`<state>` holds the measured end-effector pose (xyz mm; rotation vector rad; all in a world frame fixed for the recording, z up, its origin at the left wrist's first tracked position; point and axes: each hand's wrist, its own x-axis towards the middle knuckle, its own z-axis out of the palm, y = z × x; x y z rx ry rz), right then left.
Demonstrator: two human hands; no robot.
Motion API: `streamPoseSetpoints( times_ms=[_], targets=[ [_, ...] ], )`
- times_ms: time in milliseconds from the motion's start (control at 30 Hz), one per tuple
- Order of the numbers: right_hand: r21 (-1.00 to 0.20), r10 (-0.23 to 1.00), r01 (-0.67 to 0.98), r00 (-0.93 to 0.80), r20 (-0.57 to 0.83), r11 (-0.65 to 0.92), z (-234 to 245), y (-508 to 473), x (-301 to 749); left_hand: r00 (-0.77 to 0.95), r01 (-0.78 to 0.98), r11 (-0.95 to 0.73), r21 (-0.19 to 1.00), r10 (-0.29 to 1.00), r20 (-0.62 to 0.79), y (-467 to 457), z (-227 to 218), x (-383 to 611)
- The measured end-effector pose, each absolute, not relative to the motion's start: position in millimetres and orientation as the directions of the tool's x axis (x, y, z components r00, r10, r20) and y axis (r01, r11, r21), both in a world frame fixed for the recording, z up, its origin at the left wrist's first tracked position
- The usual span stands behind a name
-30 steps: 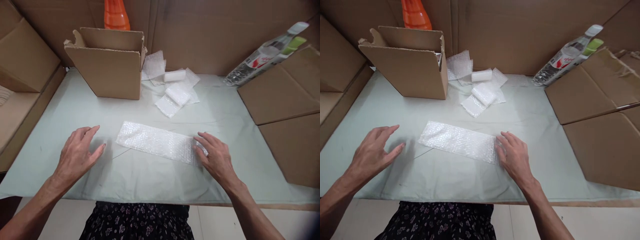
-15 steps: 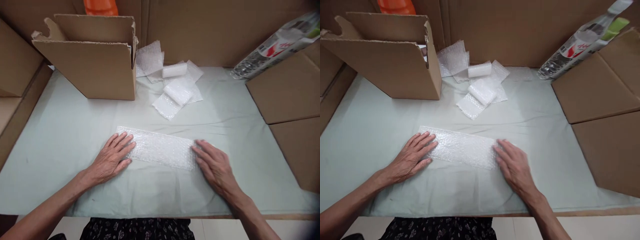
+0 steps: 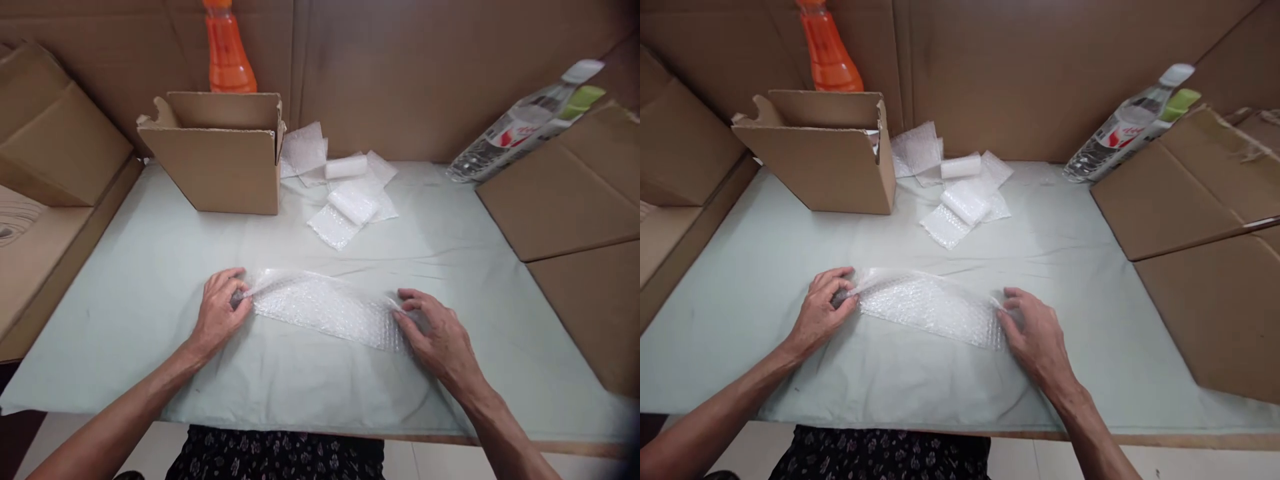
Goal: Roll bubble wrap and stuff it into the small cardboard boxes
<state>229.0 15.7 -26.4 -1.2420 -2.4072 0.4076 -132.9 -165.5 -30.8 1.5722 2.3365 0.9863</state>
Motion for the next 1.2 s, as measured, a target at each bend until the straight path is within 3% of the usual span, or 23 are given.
streamPoseSetpoints(
  times_ms=[133,233,333,467,533,600,667,767,867,900,1000,1067,1133,1200],
  targets=[
    [-0.637,0.910,0.675,-0.402,0.106,0.372,-11,4,234,-0.586,0.476,0.333,0.814,0.810,0.011,-177,-9,-134],
    [-0.739,0.890,0.611,-0.455,-0.035,0.283,-4,-8,229,-0.649,0.407,0.321,0.855,0.760,0.024,-182,9,-149],
    [-0.796,0.781,0.539,-0.609,-0.140,0.277,3,-41,210,-0.649,0.515,0.277,0.811,0.745,0.157,-163,27,-165],
    [-0.896,0.592,0.404,-0.774,-0.227,0.185,4,-102,180,-0.425,0.745,0.137,0.653,0.853,0.305,-97,42,-171],
    [-0.924,0.560,0.369,-0.788,-0.256,0.097,0,-125,170,-0.333,0.828,0.109,0.549,0.885,0.326,-66,40,-167],
    [-0.936,0.610,0.353,-0.739,-0.285,-0.009,-4,-138,166,-0.239,0.883,0.054,0.467,0.907,0.346,-57,33,-161],
    [-0.933,0.649,0.309,-0.674,-0.353,-0.186,-5,-143,166,-0.066,0.898,-0.105,0.428,0.928,0.367,-76,24,-154],
    [-0.839,0.583,0.160,-0.651,-0.485,-0.519,-1,-145,164,0.233,0.816,-0.352,0.458,0.926,0.297,-146,13,-140],
    [-0.700,0.502,0.018,-0.685,-0.529,-0.714,5,-147,154,0.275,0.807,-0.317,0.498,0.948,0.158,-219,9,-116],
    [-0.670,0.482,-0.008,-0.701,-0.526,-0.742,7,-148,149,0.268,0.801,-0.327,0.502,0.945,0.188,-234,7,-107],
    [-0.645,0.461,-0.065,-0.753,-0.469,-0.762,9,-146,142,0.186,0.723,-0.365,0.586,0.920,0.344,-247,3,-83],
    [-0.697,0.489,-0.119,-0.794,-0.361,-0.707,9,-141,144,0.002,0.660,-0.240,0.712,0.948,0.318,-231,4,-78],
    [-0.841,0.572,-0.149,-0.792,-0.213,-0.520,10,-130,151,-0.207,0.593,-0.009,0.805,0.965,0.164,-206,8,-82],
    [-0.992,0.677,-0.051,-0.735,-0.041,-0.116,10,-117,157,-0.315,0.565,0.160,0.809,0.948,0.033,-182,10,-92]
  ],
)
